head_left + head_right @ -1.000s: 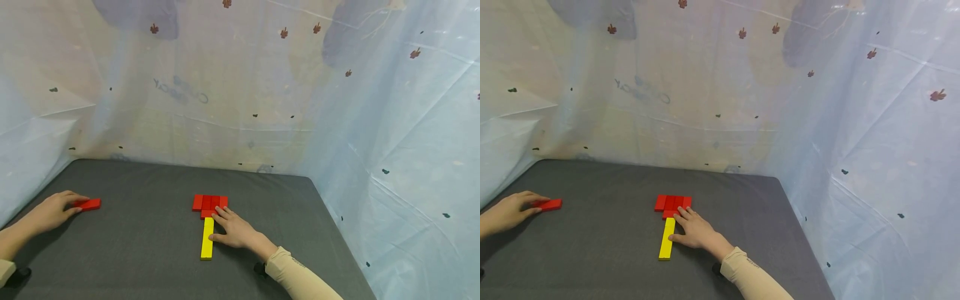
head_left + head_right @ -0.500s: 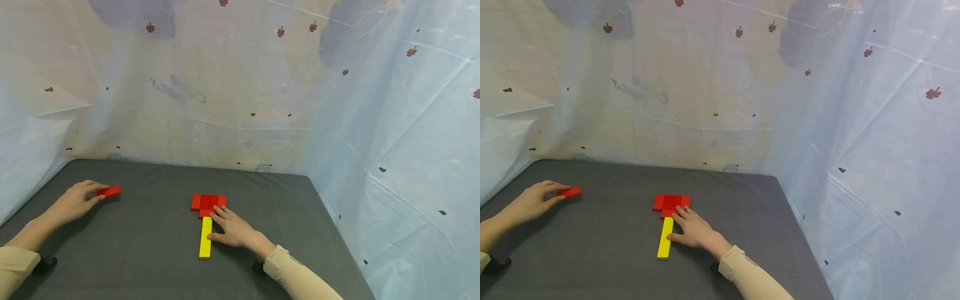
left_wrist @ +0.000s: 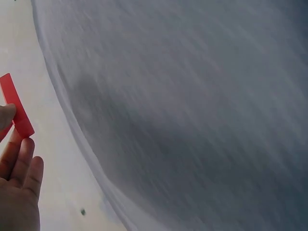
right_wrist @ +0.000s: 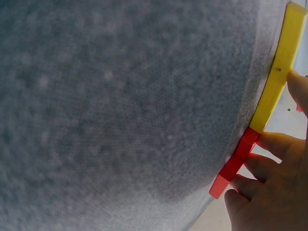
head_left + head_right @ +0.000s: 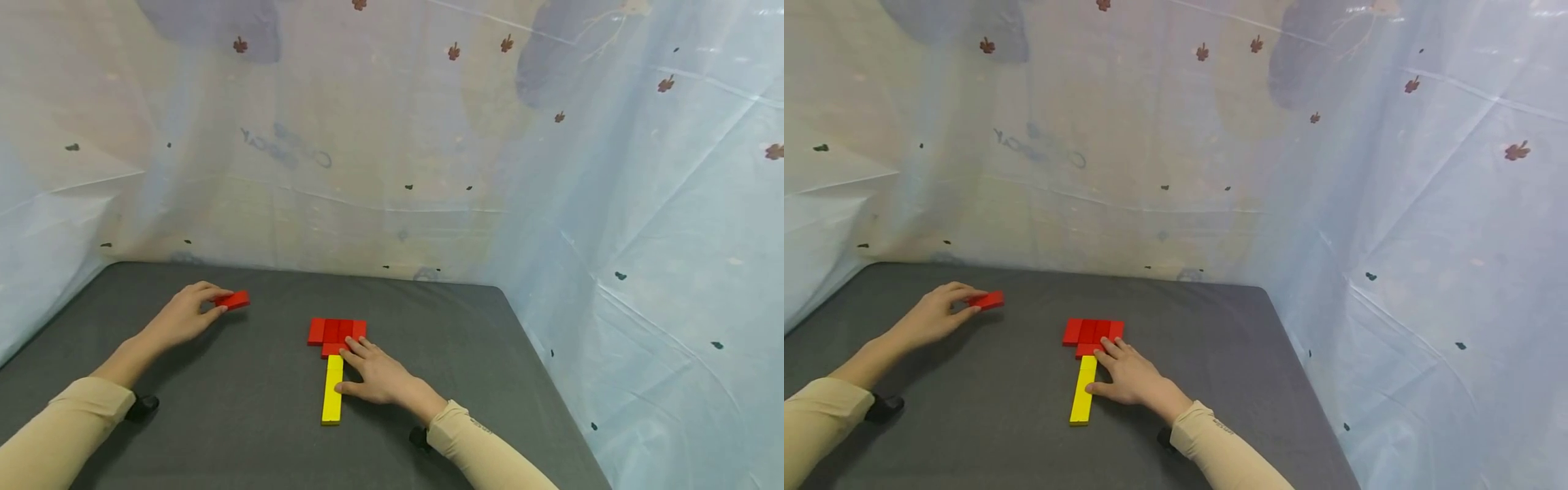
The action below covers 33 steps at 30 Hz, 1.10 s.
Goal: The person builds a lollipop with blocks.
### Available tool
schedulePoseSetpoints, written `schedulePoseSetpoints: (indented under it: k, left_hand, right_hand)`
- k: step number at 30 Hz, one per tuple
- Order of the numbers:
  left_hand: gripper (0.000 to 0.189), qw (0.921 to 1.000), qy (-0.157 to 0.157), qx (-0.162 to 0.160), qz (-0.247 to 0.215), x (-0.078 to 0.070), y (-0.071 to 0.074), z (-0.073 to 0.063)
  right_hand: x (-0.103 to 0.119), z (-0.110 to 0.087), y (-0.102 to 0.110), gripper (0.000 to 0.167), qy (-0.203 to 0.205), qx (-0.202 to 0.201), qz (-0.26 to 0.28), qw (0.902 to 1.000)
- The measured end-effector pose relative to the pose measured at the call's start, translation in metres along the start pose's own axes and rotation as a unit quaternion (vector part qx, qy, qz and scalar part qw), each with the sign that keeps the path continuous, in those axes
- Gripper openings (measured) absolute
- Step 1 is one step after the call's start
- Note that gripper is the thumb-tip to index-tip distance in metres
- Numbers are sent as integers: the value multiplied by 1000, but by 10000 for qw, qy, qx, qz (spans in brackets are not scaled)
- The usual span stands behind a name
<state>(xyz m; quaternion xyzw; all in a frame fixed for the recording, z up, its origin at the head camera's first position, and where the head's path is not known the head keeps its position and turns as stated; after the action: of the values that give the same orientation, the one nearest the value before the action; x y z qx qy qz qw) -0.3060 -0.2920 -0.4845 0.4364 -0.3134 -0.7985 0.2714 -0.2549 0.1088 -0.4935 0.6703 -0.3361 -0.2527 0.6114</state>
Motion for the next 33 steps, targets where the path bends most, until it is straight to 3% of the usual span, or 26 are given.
schedulePoseSetpoints:
  k: [9, 22, 33]
  left_hand:
    - [35, 9992, 13, 206, -334, -23, -35, 32]
    - [35, 9964, -202, 640, -513, -53, -84, 75]
    - [34, 9916, -170, 1134, -606, -78, -119, 101]
  right_hand:
    - [-1, 0, -1, 77, -57, 64, -39, 10000]
    - [-1, 5, -1, 78, -251, 215, -191, 9993]
    - [-1, 5, -2, 78, -270, 168, -349, 9989]
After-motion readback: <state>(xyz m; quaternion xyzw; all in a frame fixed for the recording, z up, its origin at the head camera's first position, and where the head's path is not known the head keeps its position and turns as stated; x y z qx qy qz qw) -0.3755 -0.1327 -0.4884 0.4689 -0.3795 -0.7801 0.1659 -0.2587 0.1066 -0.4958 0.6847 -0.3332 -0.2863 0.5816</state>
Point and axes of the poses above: each hand's wrist, its own z-axis towards the middle knuckle, its own y-axis out of the back of the hand, x = y × z, the point moved 2 cm from there along z, towards the middle knuckle, and after that the axes turned 8 degrees about -z, right-handed, at the moved point
